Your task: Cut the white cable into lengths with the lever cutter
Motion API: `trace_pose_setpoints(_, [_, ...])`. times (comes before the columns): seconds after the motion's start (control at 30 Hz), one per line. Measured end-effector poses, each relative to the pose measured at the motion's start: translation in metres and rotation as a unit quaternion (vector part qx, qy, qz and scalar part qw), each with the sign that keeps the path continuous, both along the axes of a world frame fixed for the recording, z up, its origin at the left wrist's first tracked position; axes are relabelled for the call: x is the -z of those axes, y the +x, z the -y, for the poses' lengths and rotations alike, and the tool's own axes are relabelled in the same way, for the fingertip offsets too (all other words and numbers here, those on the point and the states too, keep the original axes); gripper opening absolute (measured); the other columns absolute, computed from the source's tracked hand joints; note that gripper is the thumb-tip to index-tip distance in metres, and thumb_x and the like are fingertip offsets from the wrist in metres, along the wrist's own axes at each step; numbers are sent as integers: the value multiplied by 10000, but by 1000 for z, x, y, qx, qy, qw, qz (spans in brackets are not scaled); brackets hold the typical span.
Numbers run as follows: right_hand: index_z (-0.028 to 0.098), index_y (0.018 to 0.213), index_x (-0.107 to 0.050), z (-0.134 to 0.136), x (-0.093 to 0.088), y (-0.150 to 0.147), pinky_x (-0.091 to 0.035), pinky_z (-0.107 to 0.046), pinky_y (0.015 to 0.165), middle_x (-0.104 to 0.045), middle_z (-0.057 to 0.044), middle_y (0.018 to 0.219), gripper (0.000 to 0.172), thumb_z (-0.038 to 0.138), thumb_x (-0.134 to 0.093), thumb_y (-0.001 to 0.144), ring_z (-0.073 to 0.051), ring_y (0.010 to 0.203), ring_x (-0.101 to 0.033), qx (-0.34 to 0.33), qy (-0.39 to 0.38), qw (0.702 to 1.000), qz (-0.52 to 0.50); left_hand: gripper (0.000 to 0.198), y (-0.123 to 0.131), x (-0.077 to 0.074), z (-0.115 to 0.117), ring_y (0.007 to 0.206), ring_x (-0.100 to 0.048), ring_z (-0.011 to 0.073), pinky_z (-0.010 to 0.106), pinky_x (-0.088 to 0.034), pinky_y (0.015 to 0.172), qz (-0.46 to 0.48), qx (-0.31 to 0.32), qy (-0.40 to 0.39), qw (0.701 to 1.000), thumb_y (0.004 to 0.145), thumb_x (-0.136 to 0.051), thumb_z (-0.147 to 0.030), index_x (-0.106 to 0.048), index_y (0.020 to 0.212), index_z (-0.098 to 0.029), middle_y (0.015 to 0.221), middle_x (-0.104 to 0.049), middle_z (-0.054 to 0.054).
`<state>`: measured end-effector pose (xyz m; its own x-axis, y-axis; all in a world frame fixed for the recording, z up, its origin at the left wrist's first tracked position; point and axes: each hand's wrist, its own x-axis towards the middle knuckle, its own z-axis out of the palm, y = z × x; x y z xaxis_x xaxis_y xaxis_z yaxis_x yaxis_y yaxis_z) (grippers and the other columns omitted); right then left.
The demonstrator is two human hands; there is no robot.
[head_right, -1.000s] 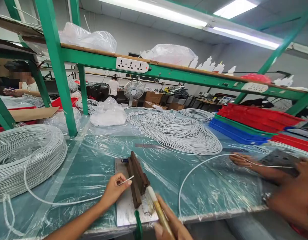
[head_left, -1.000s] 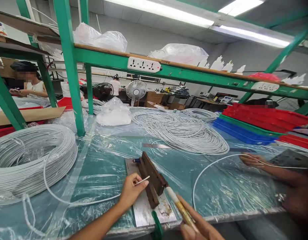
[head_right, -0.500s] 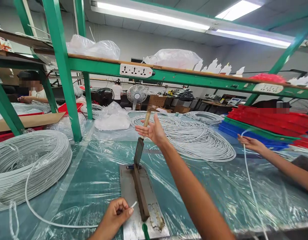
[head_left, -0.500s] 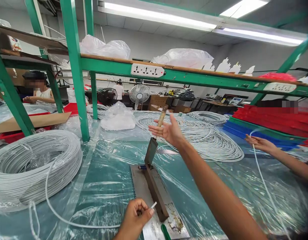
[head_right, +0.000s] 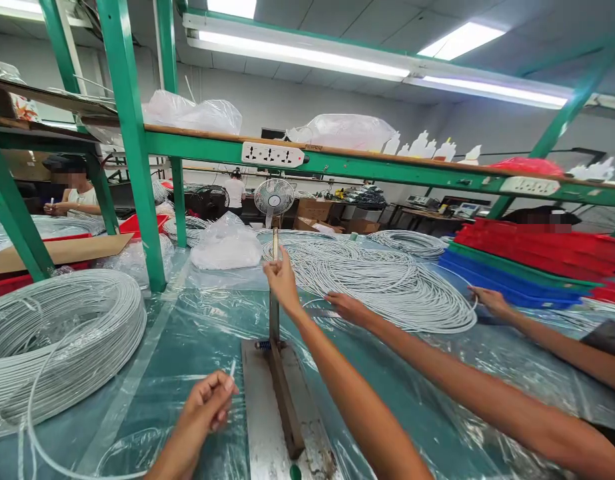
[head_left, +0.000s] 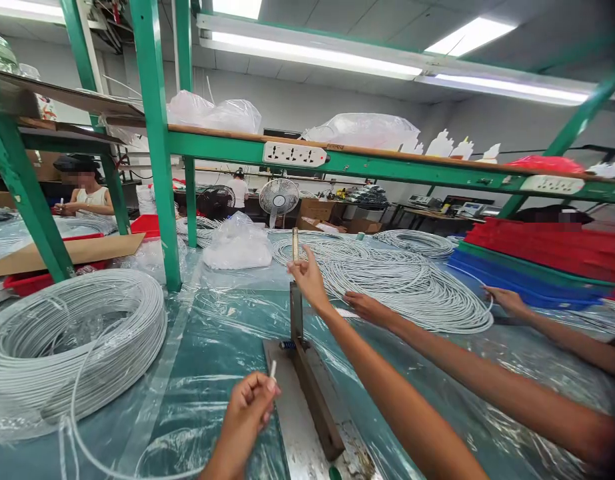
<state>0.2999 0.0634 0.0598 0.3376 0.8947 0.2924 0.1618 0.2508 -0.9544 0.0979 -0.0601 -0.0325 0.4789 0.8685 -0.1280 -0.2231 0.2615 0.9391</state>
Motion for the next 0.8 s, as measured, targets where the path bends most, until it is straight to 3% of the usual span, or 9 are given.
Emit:
trace_pose_setpoints(0.1, [168,1258,-478,69,19,-29,-468,-247,593,-606,-4,697,507,374,-592,809,-130,558,-555,-133,-26,988,72,543,-9,-32,-1,446,-206,45,189,-177,440,79,-87,-10,993,591,-661,-675,-475,674,-172,475,-318,-88])
trace_pose_setpoints(0.17, [179,1212,-524,116,40,-52,-459,-232,549,-604,-14,745,465,400,-591,809,-114,552,-545,-320,-110,933,119,516,-8,-50,2,459,-230,51,180,-233,447,137,-151,-3,979,625,-670,-634,-419,640,-183,483,-329,-83])
trace_pose_setpoints(0.23, [182,1171,-545,151,63,-77,-450,-207,533,-596,-28,818,487,438,-637,768,-105,593,-544,-432,-144,886,87,485,-2,-62,7,467,-251,59,176,-270,457,181,-188,14,965,683,-650,-590,-380,630,-191,493,-336,-79])
trace_pose_setpoints(0.33, [129,908,-616,177,91,-105,-415,-166,506,-572,-18,670,493,589,-615,731,-87,559,-523,-455,-129,881,-20,436,11,-69,11,460,-295,66,180,-289,459,174,-161,54,970,756,-581,-567,-387,641,-195,502,-379,-69])
trace_pose_setpoints(0.43, [133,706,-539,181,94,-99,-349,-149,397,-515,2,485,587,712,-463,761,-69,393,-459,-364,-126,915,-117,335,11,-62,10,620,-494,116,206,-383,593,45,-62,146,986,784,-560,-532,-527,822,-200,671,-562,-10])
trace_pose_setpoints(0.5, [153,677,-487,181,84,-71,-306,-151,338,-495,17,435,547,691,-474,774,-66,322,-409,-244,-104,949,-169,320,3,-54,7,809,-555,169,230,-393,687,-96,24,227,969,800,-551,-493,-579,968,-221,855,-630,31])
trace_pose_setpoints(0.63, [158,607,-461,181,64,24,-273,-136,316,-413,53,392,488,591,-676,677,-47,326,-344,59,-16,971,-232,276,-19,-42,-2,738,-574,199,248,-338,623,-385,183,340,838,837,-495,-452,-649,870,-225,780,-657,28])
trace_pose_setpoints(0.73, [166,586,-409,187,64,98,-223,-120,303,-350,80,406,468,536,-669,709,-23,324,-274,194,26,944,-267,216,-29,-42,-14,778,-593,229,267,-331,666,-552,152,382,725,832,-517,-357,-648,932,-217,758,-674,36])
trace_pose_setpoints(0.8, [172,584,-361,198,64,141,-182,-121,290,-297,94,412,437,472,-545,842,-19,311,-223,262,39,924,-275,240,-34,-44,-23,875,-604,254,283,-340,711,-610,117,383,684,856,-471,-309,-629,1013,-219,842,-694,58])
